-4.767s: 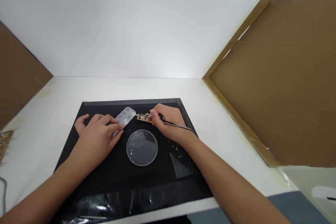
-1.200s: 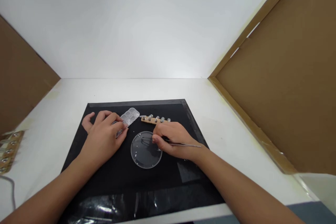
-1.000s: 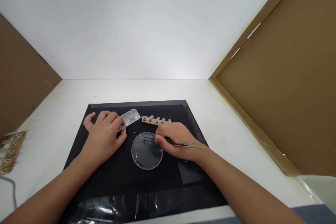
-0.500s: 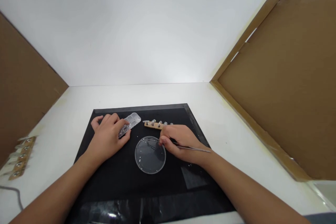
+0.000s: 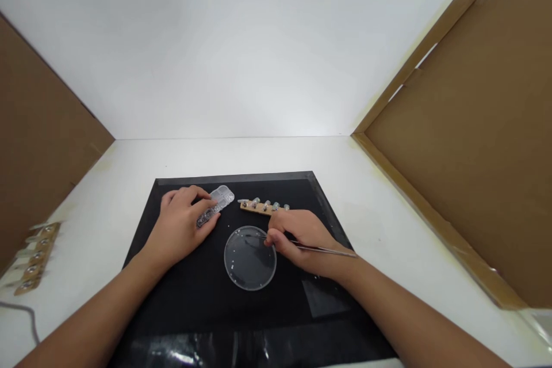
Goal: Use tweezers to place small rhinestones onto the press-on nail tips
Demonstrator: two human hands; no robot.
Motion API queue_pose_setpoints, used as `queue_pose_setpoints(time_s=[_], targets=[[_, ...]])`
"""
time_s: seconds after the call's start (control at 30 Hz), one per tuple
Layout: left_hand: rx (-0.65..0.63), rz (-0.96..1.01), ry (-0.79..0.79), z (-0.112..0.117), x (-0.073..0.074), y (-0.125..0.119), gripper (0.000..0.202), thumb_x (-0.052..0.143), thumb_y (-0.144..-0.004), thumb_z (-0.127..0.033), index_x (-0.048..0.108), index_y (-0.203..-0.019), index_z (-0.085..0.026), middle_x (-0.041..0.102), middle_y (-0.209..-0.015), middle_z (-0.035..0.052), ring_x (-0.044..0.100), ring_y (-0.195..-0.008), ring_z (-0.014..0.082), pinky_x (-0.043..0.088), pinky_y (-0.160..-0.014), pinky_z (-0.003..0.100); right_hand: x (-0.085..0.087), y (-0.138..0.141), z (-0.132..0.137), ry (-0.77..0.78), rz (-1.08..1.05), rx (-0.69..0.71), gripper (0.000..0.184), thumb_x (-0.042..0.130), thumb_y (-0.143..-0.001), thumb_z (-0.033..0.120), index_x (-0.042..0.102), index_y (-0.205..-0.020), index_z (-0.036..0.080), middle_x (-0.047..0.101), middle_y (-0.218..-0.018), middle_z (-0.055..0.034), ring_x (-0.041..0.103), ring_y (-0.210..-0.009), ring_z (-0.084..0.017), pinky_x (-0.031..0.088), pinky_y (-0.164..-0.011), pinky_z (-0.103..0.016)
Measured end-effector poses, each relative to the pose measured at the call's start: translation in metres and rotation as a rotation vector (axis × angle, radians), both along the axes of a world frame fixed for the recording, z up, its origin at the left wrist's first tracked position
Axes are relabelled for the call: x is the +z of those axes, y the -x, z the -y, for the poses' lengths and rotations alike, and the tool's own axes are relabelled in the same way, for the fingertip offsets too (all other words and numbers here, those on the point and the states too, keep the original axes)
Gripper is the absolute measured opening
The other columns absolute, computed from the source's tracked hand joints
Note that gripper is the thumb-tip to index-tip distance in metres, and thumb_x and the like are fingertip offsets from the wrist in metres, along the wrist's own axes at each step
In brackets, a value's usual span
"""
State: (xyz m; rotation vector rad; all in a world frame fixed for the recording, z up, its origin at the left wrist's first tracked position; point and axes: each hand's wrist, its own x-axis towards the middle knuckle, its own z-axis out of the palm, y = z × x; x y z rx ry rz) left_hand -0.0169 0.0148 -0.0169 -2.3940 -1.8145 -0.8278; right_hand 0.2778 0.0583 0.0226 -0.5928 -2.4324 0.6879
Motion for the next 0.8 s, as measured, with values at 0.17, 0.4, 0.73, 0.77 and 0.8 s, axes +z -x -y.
queue_pose_setpoints(time_s=[0.17, 0.4, 0.73, 0.77, 0.8], targets=[[-0.023, -0.028, 0.021, -0.001, 0.0, 0.001, 0.017, 0.066, -0.1, -0.029, 0.078, -0.109, -0.024, 0.07, -0.111, 0.009, 0.063, -0.102, 0.0276, 0.052, -0.083, 0.044, -0.001, 0.002, 0.003, -0.018, 0.059, -0.003, 0.049, 0.038, -0.116, 0.046, 0.064, -0.084, 0.02, 0.071, -0.073, -0.0022, 0.065, -0.065, -0.015, 0.046, -0.065, -0.027], [-0.008, -0.001, 0.035, 0.001, 0.004, -0.001, 0.017, 0.066, -0.097, -0.025, 0.078, -0.108, -0.023, 0.07, -0.105, 0.0082, 0.06, -0.101, 0.0263, 0.056, -0.085, 0.042, -0.008, 0.01, 0.006, 0.054, 0.046, -0.002, 0.047, 0.041, -0.115, 0.046, 0.065, -0.084, 0.02, 0.072, -0.074, -0.0031, 0.065, -0.066, -0.015, 0.047, -0.065, -0.027], [0.0, 0.012, 0.044, 0.0, 0.004, -0.002, 0.017, 0.067, -0.097, -0.025, 0.077, -0.109, -0.021, 0.07, -0.105, 0.0079, 0.06, -0.102, 0.0261, 0.057, -0.083, 0.04, -0.012, 0.021, 0.013, 0.122, 0.017, 0.069, 0.042, 0.043, -0.115, 0.044, 0.057, -0.082, 0.022, 0.068, -0.076, -0.0015, 0.063, -0.068, -0.015, 0.046, -0.066, -0.026], [0.0, 0.012, 0.043, 0.0, 0.004, -0.002, 0.016, 0.067, -0.097, -0.025, 0.077, -0.109, -0.021, 0.07, -0.105, 0.0078, 0.06, -0.102, 0.026, 0.057, -0.083, 0.04, -0.012, 0.021, 0.012, 0.121, 0.021, 0.069, 0.041, 0.044, -0.115, 0.043, 0.057, -0.083, 0.022, 0.067, -0.076, -0.0013, 0.062, -0.069, -0.015, 0.046, -0.066, -0.026], [0.0, 0.013, 0.043, 0.0, 0.004, -0.002, 0.016, 0.067, -0.097, -0.025, 0.077, -0.109, -0.021, 0.07, -0.104, 0.0076, 0.06, -0.102, 0.0259, 0.057, -0.083, 0.04, -0.012, 0.022, 0.012, 0.12, 0.025, 0.069, 0.041, 0.044, -0.115, 0.043, 0.057, -0.083, 0.021, 0.067, -0.076, -0.0013, 0.062, -0.069, -0.015, 0.046, -0.066, -0.026]])
